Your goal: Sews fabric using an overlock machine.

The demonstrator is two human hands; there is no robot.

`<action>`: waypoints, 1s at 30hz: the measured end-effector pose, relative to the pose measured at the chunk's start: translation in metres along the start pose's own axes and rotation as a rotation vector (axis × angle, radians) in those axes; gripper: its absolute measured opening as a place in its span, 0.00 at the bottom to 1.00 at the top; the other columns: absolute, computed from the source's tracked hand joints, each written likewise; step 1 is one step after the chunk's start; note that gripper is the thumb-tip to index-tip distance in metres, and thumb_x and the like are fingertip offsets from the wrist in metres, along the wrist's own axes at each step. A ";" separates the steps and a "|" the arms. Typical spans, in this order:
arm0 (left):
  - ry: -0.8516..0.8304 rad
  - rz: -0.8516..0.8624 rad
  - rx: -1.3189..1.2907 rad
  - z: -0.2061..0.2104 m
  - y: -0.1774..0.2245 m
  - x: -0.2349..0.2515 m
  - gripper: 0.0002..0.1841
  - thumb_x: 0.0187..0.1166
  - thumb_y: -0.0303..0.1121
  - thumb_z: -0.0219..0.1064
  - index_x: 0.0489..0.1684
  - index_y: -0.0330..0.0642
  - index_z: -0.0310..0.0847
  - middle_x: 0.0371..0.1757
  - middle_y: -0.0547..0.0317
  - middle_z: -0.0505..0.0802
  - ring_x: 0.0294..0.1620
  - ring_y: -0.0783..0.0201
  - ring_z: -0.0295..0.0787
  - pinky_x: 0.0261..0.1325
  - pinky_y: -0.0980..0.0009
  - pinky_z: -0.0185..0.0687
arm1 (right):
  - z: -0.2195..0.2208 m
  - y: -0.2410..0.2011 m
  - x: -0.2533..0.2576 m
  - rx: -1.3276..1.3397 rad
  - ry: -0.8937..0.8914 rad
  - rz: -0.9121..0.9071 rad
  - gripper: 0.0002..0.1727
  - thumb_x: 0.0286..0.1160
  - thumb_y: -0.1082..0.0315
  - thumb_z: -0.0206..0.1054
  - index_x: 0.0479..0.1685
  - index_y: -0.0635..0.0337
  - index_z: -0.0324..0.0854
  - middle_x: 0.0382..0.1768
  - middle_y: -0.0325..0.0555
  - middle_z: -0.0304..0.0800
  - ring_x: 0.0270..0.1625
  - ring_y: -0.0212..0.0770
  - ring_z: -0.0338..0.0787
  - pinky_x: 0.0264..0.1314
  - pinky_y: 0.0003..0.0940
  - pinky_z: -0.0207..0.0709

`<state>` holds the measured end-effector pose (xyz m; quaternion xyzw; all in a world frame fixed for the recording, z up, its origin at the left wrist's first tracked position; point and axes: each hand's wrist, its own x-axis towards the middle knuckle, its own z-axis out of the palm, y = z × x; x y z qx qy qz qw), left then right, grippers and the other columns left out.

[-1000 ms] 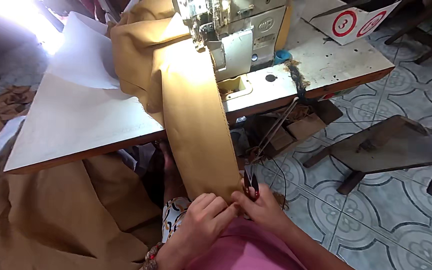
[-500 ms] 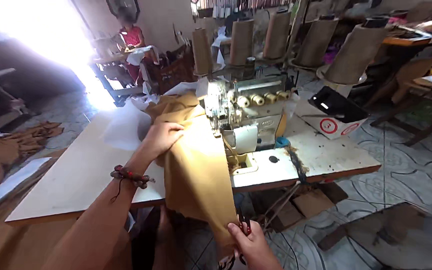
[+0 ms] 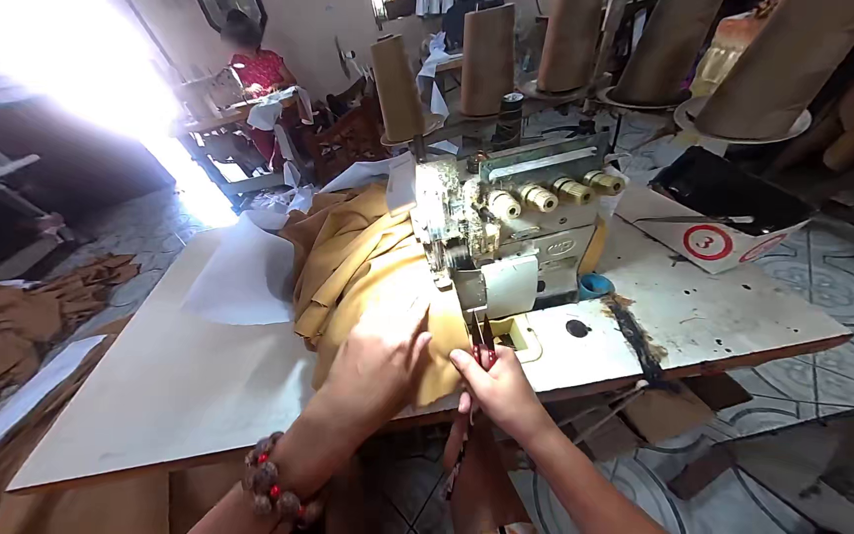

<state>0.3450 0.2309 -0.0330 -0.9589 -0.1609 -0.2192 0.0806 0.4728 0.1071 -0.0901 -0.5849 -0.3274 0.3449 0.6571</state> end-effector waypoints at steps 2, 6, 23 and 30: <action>-0.111 -0.021 -0.138 -0.004 -0.019 0.015 0.26 0.92 0.48 0.49 0.75 0.41 0.82 0.71 0.48 0.90 0.71 0.47 0.87 0.74 0.43 0.77 | 0.005 -0.003 0.012 0.028 0.058 -0.038 0.10 0.82 0.72 0.62 0.29 0.60 0.78 0.13 0.30 0.77 0.11 0.24 0.78 0.16 0.21 0.78; -0.315 -0.065 -0.302 -0.009 -0.052 0.048 0.41 0.78 0.60 0.66 0.87 0.43 0.69 0.82 0.49 0.79 0.84 0.52 0.73 0.86 0.48 0.64 | 0.014 -0.005 0.024 0.083 0.106 -0.146 0.07 0.84 0.75 0.60 0.36 0.64 0.81 0.20 0.35 0.91 0.12 0.23 0.81 0.14 0.20 0.78; -0.561 -0.603 0.129 -0.054 -0.008 0.022 0.33 0.90 0.57 0.50 0.32 0.33 0.87 0.36 0.38 0.92 0.46 0.38 0.91 0.45 0.39 0.81 | -0.042 -0.072 -0.001 -0.771 -0.330 -0.155 0.16 0.81 0.58 0.68 0.49 0.64 0.84 0.32 0.43 0.82 0.34 0.34 0.80 0.42 0.35 0.75; -0.500 -0.434 0.165 -0.070 0.030 -0.011 0.28 0.94 0.50 0.48 0.47 0.35 0.89 0.43 0.40 0.93 0.52 0.40 0.92 0.51 0.44 0.81 | 0.019 -0.119 0.032 -1.443 -0.330 -0.045 0.20 0.88 0.54 0.60 0.64 0.60 0.82 0.59 0.59 0.88 0.66 0.60 0.86 0.62 0.64 0.76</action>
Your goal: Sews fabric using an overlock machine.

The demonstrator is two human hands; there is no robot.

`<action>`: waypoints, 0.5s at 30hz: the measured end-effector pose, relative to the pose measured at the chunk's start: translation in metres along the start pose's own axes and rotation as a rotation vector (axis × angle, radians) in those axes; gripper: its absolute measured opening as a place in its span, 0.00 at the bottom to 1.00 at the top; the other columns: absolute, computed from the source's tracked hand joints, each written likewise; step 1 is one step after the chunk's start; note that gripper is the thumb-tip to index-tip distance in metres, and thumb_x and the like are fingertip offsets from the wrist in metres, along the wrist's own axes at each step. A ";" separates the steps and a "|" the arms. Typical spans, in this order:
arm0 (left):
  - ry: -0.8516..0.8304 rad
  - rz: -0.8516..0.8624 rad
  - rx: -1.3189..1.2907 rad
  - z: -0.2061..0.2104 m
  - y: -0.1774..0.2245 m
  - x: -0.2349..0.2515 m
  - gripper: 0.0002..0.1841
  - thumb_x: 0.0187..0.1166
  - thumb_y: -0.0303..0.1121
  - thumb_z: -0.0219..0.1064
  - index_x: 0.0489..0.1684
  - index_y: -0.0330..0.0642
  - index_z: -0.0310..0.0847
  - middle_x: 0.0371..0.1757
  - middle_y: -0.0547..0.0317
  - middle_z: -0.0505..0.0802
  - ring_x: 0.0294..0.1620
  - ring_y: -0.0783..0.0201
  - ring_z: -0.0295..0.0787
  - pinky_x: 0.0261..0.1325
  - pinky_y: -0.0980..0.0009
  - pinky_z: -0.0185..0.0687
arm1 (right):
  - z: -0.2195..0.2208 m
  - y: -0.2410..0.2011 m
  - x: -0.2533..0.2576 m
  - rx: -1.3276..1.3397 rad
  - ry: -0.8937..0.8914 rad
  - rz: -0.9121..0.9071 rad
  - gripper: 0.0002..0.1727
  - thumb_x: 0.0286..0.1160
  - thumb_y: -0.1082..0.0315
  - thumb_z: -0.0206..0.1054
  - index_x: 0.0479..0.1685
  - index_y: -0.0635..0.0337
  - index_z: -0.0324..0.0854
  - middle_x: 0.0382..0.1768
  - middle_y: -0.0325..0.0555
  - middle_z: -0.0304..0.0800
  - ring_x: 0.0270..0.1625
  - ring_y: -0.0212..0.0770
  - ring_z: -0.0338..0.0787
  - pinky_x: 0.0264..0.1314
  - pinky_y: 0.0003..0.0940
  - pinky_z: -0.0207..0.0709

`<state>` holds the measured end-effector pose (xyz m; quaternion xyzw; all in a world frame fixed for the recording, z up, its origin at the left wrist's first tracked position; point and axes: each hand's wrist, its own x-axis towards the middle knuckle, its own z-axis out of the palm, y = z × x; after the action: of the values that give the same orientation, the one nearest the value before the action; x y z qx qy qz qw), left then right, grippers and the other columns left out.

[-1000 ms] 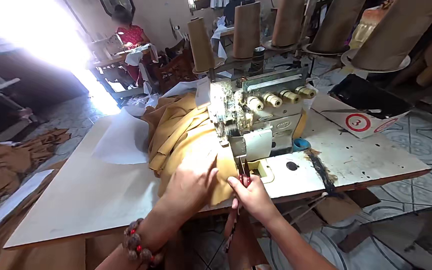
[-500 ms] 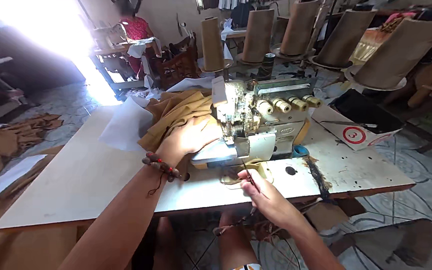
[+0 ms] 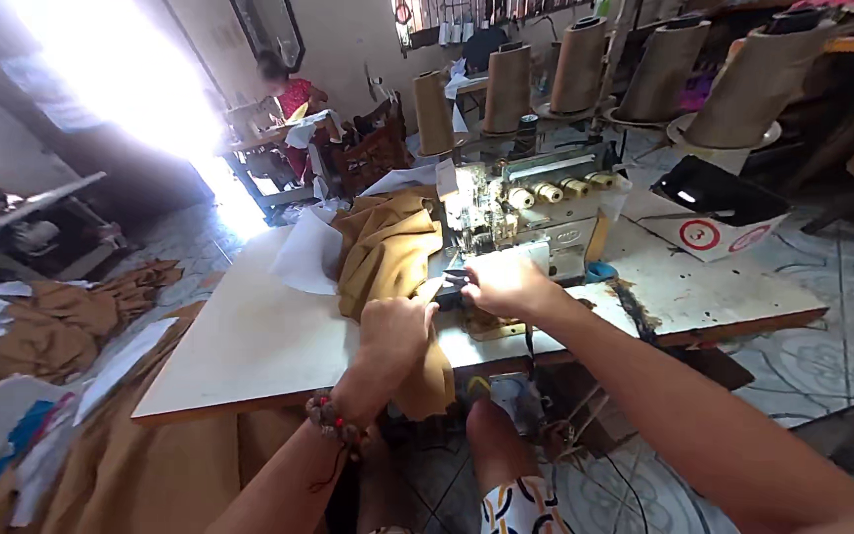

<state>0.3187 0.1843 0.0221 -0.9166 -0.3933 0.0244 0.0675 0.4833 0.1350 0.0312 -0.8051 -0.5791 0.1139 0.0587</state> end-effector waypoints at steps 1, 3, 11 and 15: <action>0.017 0.025 -0.015 0.003 0.002 -0.002 0.25 0.94 0.47 0.49 0.50 0.35 0.89 0.44 0.41 0.93 0.54 0.41 0.91 0.54 0.45 0.81 | -0.002 -0.009 0.004 -0.025 -0.021 0.012 0.20 0.88 0.55 0.58 0.62 0.61 0.83 0.60 0.59 0.88 0.66 0.60 0.86 0.60 0.63 0.77; 0.092 0.087 -0.072 0.009 -0.003 -0.005 0.16 0.90 0.37 0.57 0.54 0.37 0.89 0.48 0.42 0.94 0.57 0.42 0.91 0.57 0.45 0.82 | -0.001 -0.018 0.004 0.015 0.013 0.000 0.19 0.90 0.58 0.54 0.59 0.63 0.84 0.60 0.59 0.88 0.67 0.60 0.86 0.60 0.62 0.78; -0.347 -0.128 -0.381 0.035 -0.124 -0.068 0.15 0.80 0.33 0.66 0.59 0.34 0.84 0.49 0.32 0.91 0.53 0.34 0.89 0.57 0.32 0.79 | 0.134 0.035 -0.090 0.706 0.170 -0.112 0.23 0.74 0.54 0.74 0.52 0.68 0.82 0.37 0.58 0.86 0.42 0.55 0.87 0.50 0.57 0.80; -0.698 0.632 -0.837 -0.004 -0.076 -0.135 0.08 0.80 0.30 0.64 0.43 0.35 0.86 0.36 0.61 0.90 0.39 0.77 0.85 0.49 0.73 0.83 | 0.179 0.018 -0.106 0.804 -0.232 -0.167 0.13 0.84 0.72 0.55 0.52 0.72 0.82 0.39 0.61 0.84 0.39 0.52 0.83 0.48 0.53 0.76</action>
<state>0.1714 0.1377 0.0361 -0.8753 -0.0786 0.1851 -0.4398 0.4225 0.0228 -0.1336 -0.6504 -0.5544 0.4154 0.3114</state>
